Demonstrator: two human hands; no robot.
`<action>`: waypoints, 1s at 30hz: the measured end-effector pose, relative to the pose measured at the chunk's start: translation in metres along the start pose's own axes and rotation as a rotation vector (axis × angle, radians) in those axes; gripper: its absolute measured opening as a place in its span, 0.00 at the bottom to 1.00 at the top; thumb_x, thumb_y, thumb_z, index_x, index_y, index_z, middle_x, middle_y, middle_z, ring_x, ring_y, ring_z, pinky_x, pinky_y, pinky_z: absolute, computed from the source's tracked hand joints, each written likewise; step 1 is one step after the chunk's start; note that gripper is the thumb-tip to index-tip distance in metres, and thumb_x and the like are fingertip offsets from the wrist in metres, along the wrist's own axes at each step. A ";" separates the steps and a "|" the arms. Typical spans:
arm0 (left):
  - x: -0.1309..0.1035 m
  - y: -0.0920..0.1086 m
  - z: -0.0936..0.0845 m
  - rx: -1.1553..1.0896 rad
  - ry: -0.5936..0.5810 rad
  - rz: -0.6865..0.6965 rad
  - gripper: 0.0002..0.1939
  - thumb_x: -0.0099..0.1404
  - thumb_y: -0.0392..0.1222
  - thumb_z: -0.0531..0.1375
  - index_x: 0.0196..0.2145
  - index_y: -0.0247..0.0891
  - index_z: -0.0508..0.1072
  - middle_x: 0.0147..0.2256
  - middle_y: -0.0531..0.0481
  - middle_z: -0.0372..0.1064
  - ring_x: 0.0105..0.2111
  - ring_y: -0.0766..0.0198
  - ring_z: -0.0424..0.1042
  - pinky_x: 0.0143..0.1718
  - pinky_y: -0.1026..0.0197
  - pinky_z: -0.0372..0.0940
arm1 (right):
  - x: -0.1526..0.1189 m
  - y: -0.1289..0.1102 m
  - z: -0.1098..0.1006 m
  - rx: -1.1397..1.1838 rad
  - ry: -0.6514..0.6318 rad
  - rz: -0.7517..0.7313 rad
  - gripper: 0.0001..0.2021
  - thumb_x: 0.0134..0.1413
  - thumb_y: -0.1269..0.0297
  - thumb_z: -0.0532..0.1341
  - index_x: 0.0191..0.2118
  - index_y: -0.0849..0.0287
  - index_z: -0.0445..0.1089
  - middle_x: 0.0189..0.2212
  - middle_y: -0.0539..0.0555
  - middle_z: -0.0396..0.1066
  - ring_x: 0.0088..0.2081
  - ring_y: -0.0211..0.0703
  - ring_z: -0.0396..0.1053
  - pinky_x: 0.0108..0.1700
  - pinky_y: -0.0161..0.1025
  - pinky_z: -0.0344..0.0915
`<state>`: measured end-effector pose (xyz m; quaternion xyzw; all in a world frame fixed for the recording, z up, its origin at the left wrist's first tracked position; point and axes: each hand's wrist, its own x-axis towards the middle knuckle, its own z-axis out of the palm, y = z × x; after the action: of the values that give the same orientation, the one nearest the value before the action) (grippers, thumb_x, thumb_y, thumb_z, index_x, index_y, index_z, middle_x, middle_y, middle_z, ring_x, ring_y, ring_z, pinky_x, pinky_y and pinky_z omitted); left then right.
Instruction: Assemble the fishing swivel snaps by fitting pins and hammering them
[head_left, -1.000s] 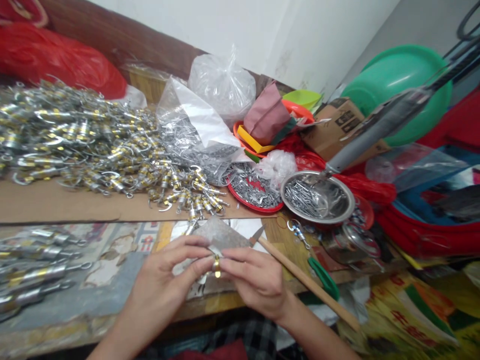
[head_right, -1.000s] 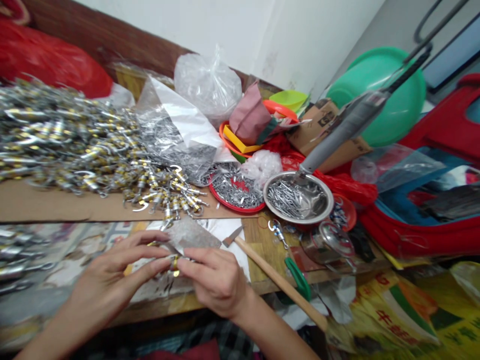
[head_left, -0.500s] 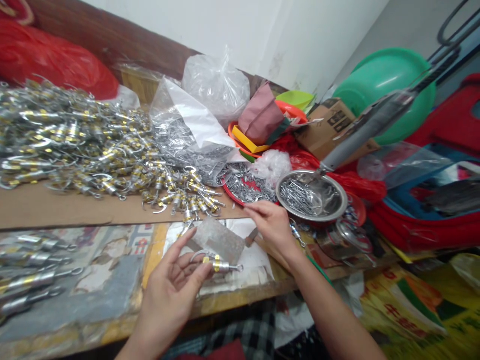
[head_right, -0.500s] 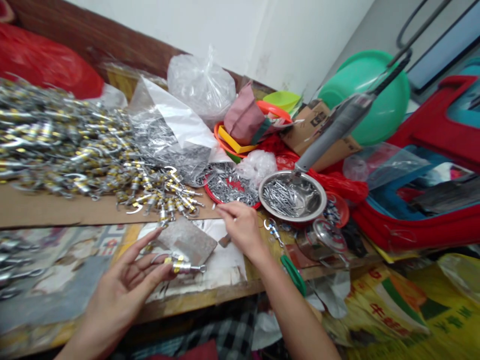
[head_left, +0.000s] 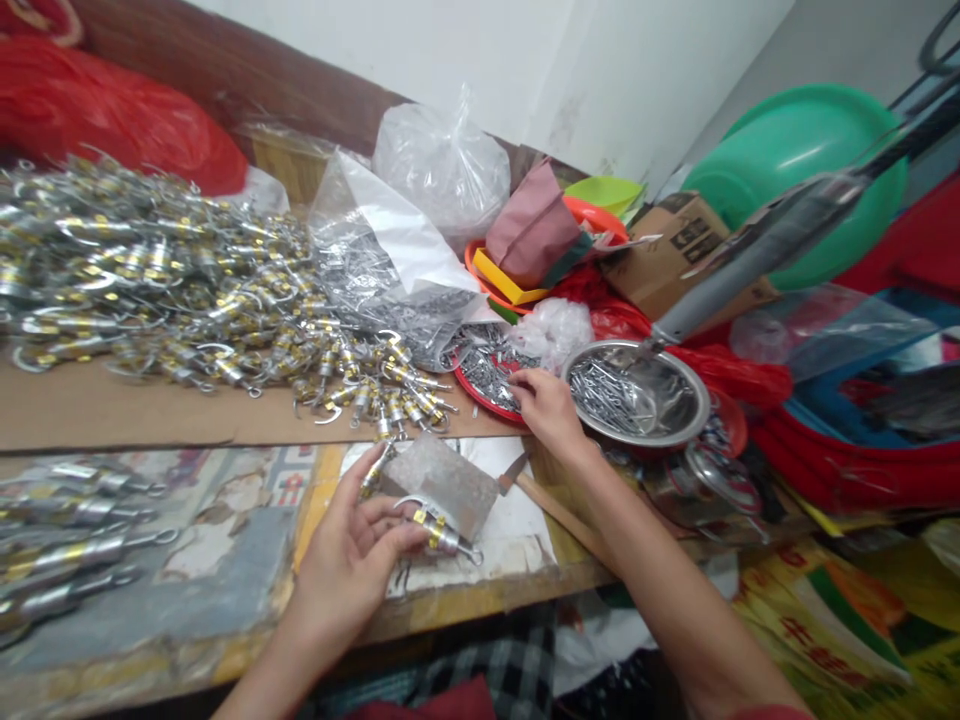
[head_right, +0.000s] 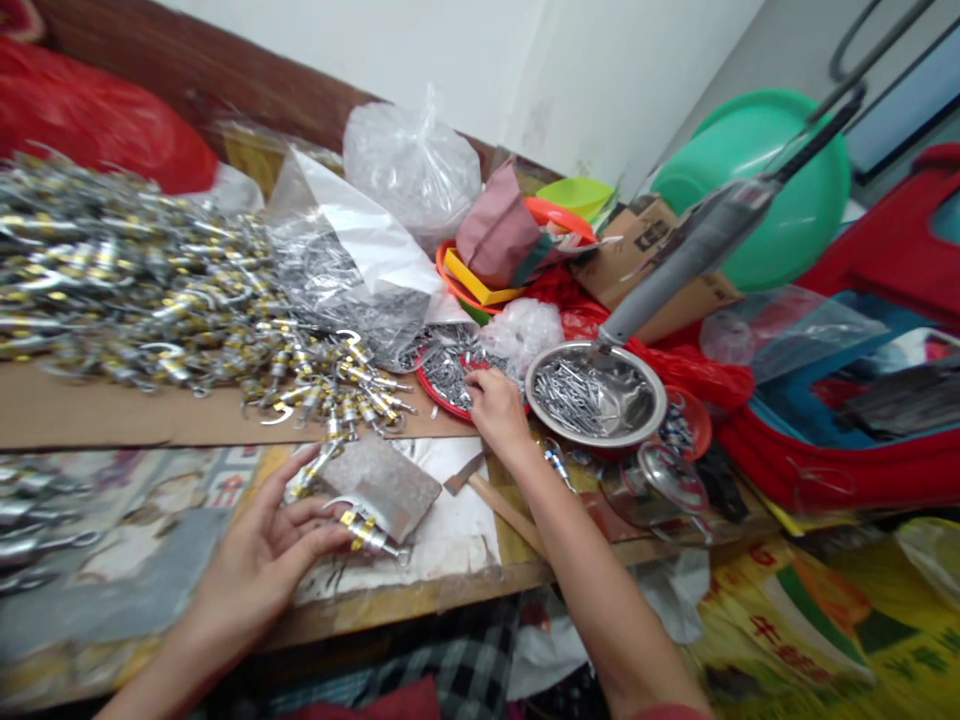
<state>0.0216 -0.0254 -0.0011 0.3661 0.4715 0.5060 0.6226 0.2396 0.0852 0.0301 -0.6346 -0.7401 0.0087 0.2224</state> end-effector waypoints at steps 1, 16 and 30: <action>0.000 0.000 0.000 -0.003 0.014 0.001 0.43 0.47 0.36 0.64 0.57 0.37 0.48 0.23 0.56 0.68 0.26 0.65 0.71 0.31 0.63 0.69 | -0.008 -0.008 -0.005 0.063 -0.016 -0.043 0.09 0.52 0.74 0.54 0.36 0.60 0.70 0.34 0.54 0.71 0.37 0.40 0.68 0.40 0.36 0.63; -0.002 0.003 0.005 -0.088 -0.012 0.007 0.42 0.47 0.35 0.63 0.57 0.36 0.47 0.22 0.56 0.68 0.25 0.67 0.70 0.29 0.66 0.68 | -0.092 -0.078 -0.003 0.268 0.017 -0.637 0.11 0.56 0.74 0.51 0.38 0.61 0.70 0.31 0.56 0.73 0.34 0.41 0.68 0.35 0.39 0.65; 0.000 -0.001 0.002 -0.061 0.002 0.018 0.43 0.46 0.34 0.64 0.57 0.38 0.49 0.23 0.55 0.71 0.26 0.65 0.71 0.30 0.64 0.69 | -0.115 -0.063 -0.008 0.334 0.014 -0.343 0.19 0.55 0.77 0.46 0.48 0.54 0.65 0.38 0.56 0.64 0.40 0.42 0.63 0.40 0.40 0.62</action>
<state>0.0237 -0.0252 -0.0014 0.3508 0.4532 0.5259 0.6285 0.1946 -0.0372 0.0188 -0.4542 -0.8237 0.0888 0.3277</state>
